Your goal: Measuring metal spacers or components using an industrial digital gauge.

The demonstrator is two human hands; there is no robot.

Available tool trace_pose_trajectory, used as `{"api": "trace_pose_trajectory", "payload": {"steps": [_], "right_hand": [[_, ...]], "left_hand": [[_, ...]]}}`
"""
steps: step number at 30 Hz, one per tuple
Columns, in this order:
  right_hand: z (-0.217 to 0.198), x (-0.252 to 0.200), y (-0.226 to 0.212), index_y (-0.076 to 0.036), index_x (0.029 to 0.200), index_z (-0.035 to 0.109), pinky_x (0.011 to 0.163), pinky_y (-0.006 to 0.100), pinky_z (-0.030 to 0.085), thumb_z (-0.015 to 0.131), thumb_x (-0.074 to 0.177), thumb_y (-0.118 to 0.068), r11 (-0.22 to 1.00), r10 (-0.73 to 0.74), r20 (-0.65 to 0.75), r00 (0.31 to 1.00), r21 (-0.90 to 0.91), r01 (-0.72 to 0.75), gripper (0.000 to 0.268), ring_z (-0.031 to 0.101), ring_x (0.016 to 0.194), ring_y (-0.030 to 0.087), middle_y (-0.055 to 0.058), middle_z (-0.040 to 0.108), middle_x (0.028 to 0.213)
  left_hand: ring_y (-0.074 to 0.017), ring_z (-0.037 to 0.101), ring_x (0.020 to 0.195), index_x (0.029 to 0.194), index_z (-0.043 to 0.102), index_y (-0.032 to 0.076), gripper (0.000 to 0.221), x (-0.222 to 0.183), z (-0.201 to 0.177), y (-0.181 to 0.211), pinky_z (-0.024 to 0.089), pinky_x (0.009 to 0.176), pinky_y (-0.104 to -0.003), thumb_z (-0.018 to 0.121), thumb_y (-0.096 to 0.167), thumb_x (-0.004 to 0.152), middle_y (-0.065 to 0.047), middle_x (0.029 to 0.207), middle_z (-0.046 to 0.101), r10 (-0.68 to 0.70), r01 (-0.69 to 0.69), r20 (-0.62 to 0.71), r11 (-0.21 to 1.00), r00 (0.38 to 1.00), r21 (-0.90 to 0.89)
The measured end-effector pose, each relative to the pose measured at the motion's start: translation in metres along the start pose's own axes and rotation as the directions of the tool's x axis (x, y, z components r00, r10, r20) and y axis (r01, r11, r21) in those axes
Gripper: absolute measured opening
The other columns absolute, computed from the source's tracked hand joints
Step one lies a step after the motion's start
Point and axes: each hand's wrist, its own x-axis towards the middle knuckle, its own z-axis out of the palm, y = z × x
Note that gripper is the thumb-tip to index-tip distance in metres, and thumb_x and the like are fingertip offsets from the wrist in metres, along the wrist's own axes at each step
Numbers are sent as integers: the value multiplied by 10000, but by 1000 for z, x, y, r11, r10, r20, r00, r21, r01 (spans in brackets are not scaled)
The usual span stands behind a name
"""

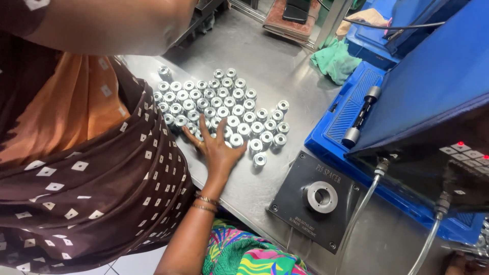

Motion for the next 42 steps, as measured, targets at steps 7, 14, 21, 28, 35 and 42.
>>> {"api": "trace_pose_trajectory", "payload": {"steps": [7,14,21,28,35,42], "right_hand": [[-15,-9,-1,92,1484,423,847,363,567,720,948,24,994,106,12,994,-8,-106,617,672,1064,365,294,608,1252],[-23,-11,-34,-17,1550,460,854,371,609,736,963,29,975,-118,-86,989,-199,99,651,562,1357,404,222,357,1570],[-19,-15,-17,5,1449,488,1056,317,604,742,1003,-45,976,-39,-84,996,-218,20,516,502,1436,367,211,325,1628],[-23,-14,-39,-28,1479,500,917,312,607,718,994,0,991,75,-87,993,-101,-83,533,599,1336,314,175,301,1694],[-22,-13,-32,-32,1467,496,880,290,610,761,1006,27,994,30,-74,997,-106,-38,535,587,1356,321,184,292,1669],[-24,-16,-34,-37,1500,487,901,275,616,737,987,58,989,40,-56,998,-141,-48,578,599,1354,301,185,270,1690]], "left_hand": [[-561,-275,1415,1303,636,-38,938,52,8,-11,143,1087,-810,949,536,630,-185,1665,133,21,-21,-63,1000,998,9],[-641,-94,1431,1291,635,12,939,119,58,-55,204,1141,-778,968,485,551,-224,1614,182,98,-110,-238,993,966,-37],[-632,-75,1438,1331,612,115,843,144,57,-26,100,1116,-793,907,470,626,-186,1643,111,-89,106,-165,990,982,97],[-485,130,1517,1411,544,82,761,10,65,24,86,1116,-780,786,499,822,-222,1563,286,370,-385,159,920,916,79],[-502,78,1524,1497,484,134,919,-9,67,37,71,1148,-737,836,494,728,-220,1652,217,359,-385,169,909,918,162],[-493,-62,1516,1540,389,229,1138,41,57,54,-40,1156,-747,885,619,594,-162,1674,107,193,-221,158,958,968,184]]}}
